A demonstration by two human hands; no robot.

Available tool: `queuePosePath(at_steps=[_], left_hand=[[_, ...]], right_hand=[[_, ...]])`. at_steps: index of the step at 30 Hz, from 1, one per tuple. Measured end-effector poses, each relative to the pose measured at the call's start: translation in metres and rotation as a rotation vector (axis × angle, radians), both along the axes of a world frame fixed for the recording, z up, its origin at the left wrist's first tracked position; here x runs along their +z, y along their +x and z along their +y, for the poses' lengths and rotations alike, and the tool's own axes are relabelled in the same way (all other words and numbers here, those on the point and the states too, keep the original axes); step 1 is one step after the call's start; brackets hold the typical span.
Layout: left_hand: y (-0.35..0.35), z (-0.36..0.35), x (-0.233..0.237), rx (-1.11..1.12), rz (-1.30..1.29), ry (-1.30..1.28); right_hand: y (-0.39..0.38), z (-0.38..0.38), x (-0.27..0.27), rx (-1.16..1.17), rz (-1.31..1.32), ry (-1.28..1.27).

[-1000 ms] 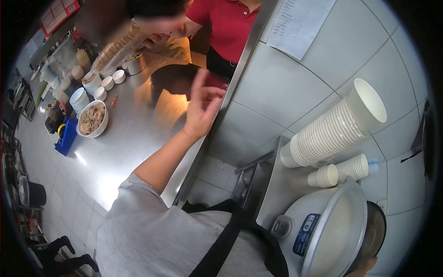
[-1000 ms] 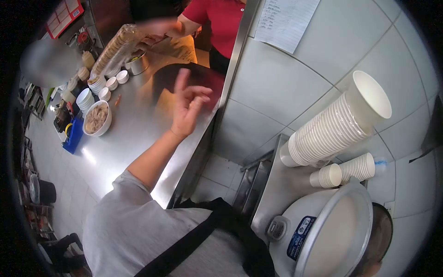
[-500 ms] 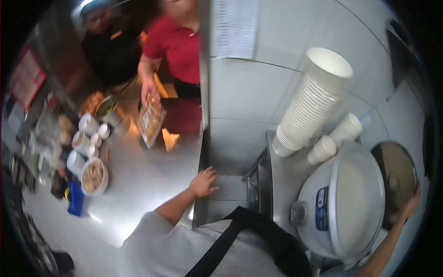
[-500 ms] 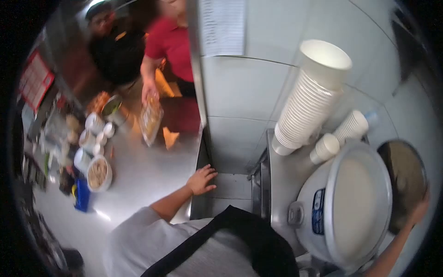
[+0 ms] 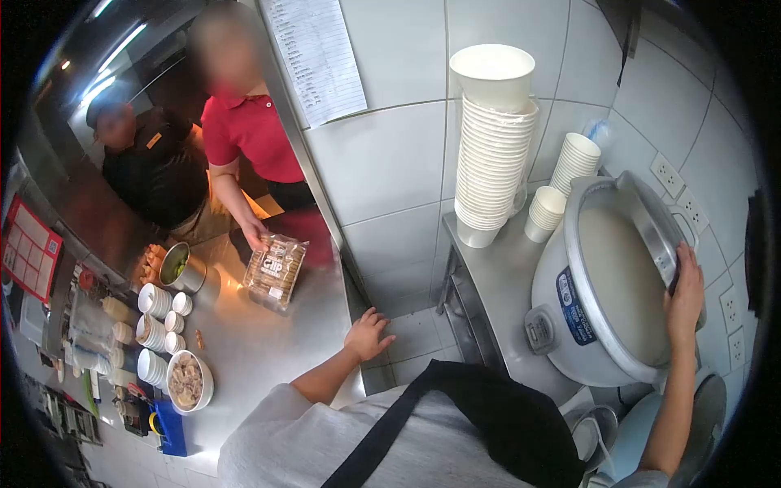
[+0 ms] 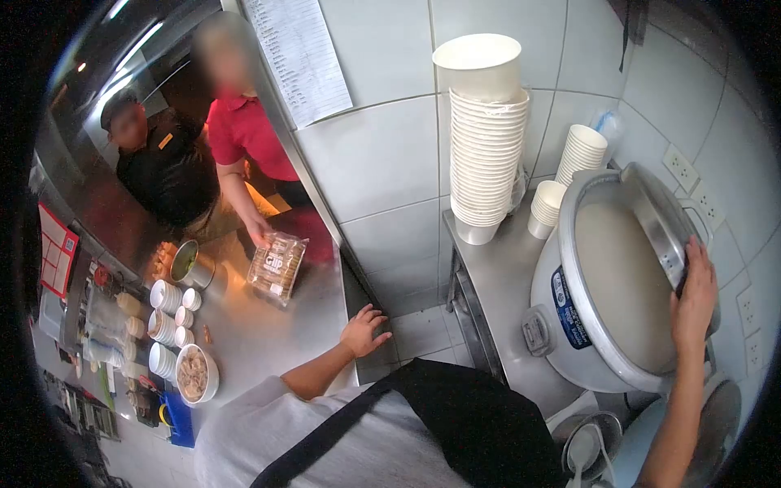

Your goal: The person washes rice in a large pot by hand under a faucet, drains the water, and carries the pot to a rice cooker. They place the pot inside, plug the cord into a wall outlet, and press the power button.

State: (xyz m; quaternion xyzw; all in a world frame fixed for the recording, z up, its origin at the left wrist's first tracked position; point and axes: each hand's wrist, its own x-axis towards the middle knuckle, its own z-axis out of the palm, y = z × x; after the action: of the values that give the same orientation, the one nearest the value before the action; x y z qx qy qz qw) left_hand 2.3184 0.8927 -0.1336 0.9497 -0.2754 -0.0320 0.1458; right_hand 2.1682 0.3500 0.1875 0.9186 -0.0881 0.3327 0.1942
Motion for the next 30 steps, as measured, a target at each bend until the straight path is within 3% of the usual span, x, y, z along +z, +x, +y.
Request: queuePosePath(at_steps=[30], left_hand=[[0.0,-0.006,0.0,0.043,0.001,0.023]], right_hand=[[-0.034,0.103,-0.007,0.072,0.183,0.065]])
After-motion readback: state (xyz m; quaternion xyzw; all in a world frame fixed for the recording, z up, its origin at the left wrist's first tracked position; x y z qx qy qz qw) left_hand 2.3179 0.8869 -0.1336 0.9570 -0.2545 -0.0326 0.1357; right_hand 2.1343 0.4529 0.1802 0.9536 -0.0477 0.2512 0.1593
